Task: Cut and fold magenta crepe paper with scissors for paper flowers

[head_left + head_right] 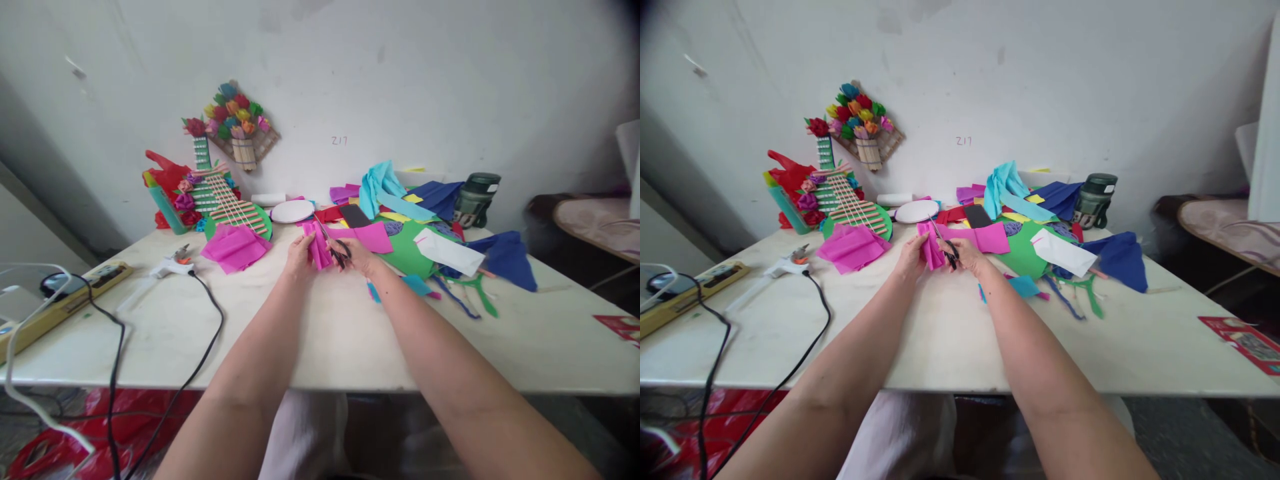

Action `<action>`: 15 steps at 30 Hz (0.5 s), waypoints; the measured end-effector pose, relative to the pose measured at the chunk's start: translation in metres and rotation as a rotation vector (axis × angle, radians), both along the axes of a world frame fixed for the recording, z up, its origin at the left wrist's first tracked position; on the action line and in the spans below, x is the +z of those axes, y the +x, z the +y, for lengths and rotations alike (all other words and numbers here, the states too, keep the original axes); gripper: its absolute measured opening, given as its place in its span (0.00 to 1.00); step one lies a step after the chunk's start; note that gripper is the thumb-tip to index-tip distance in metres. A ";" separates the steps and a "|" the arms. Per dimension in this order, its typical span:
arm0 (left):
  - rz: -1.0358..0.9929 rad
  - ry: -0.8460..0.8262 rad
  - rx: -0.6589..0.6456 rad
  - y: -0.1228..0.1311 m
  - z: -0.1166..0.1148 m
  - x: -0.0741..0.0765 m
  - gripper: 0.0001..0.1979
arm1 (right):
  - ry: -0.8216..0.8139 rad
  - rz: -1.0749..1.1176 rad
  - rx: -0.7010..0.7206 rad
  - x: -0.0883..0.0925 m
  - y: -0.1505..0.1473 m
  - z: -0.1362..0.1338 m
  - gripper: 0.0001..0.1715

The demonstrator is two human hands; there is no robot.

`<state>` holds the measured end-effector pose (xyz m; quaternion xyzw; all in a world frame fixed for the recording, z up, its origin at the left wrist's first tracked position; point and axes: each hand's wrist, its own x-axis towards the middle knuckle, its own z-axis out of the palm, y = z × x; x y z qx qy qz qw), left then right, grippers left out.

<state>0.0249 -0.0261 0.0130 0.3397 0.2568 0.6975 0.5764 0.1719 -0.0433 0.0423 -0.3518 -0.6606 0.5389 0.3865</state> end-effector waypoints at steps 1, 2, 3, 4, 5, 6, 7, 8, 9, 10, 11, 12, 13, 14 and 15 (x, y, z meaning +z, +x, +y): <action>0.003 -0.001 -0.006 0.000 0.000 0.000 0.11 | 0.004 0.000 -0.002 0.000 0.000 0.000 0.21; 0.004 -0.004 -0.010 0.001 -0.001 0.001 0.11 | 0.010 -0.002 -0.006 0.000 -0.001 0.000 0.21; 0.004 -0.008 -0.012 0.001 -0.001 0.001 0.12 | 0.019 -0.006 -0.012 0.000 -0.001 0.000 0.22; 0.002 -0.013 -0.013 0.002 -0.001 0.001 0.12 | 0.030 -0.010 -0.019 0.000 -0.001 0.001 0.22; -0.001 -0.018 -0.012 0.002 -0.002 0.002 0.12 | 0.041 -0.014 -0.024 -0.001 -0.002 0.002 0.23; -0.005 -0.021 -0.009 0.002 -0.002 0.002 0.12 | 0.049 -0.016 -0.028 -0.002 -0.002 0.003 0.23; -0.009 -0.022 -0.006 0.003 -0.002 0.002 0.11 | 0.055 -0.014 -0.028 -0.003 -0.002 0.004 0.23; -0.012 -0.022 -0.002 0.003 -0.002 0.003 0.11 | 0.059 -0.009 -0.026 -0.004 -0.002 0.005 0.23; -0.016 -0.023 0.002 0.003 -0.002 0.003 0.11 | 0.061 -0.002 -0.023 -0.006 -0.002 0.006 0.23; -0.019 -0.026 0.006 0.003 -0.002 0.003 0.11 | 0.062 0.005 -0.023 -0.007 -0.002 0.007 0.23; -0.021 -0.029 0.010 0.003 -0.002 0.003 0.10 | 0.062 0.009 -0.025 -0.007 -0.002 0.008 0.22; -0.022 -0.031 0.015 0.003 -0.002 0.002 0.10 | 0.064 0.010 -0.029 -0.008 -0.002 0.009 0.22; -0.023 -0.032 0.018 0.003 -0.002 0.002 0.10 | 0.068 0.008 -0.034 -0.008 -0.002 0.009 0.21; -0.022 -0.032 0.019 0.003 -0.001 0.001 0.10 | 0.072 0.006 -0.039 -0.008 -0.002 0.009 0.20; -0.020 -0.031 0.018 0.003 -0.001 0.001 0.10 | 0.075 0.006 -0.042 -0.008 -0.002 0.009 0.20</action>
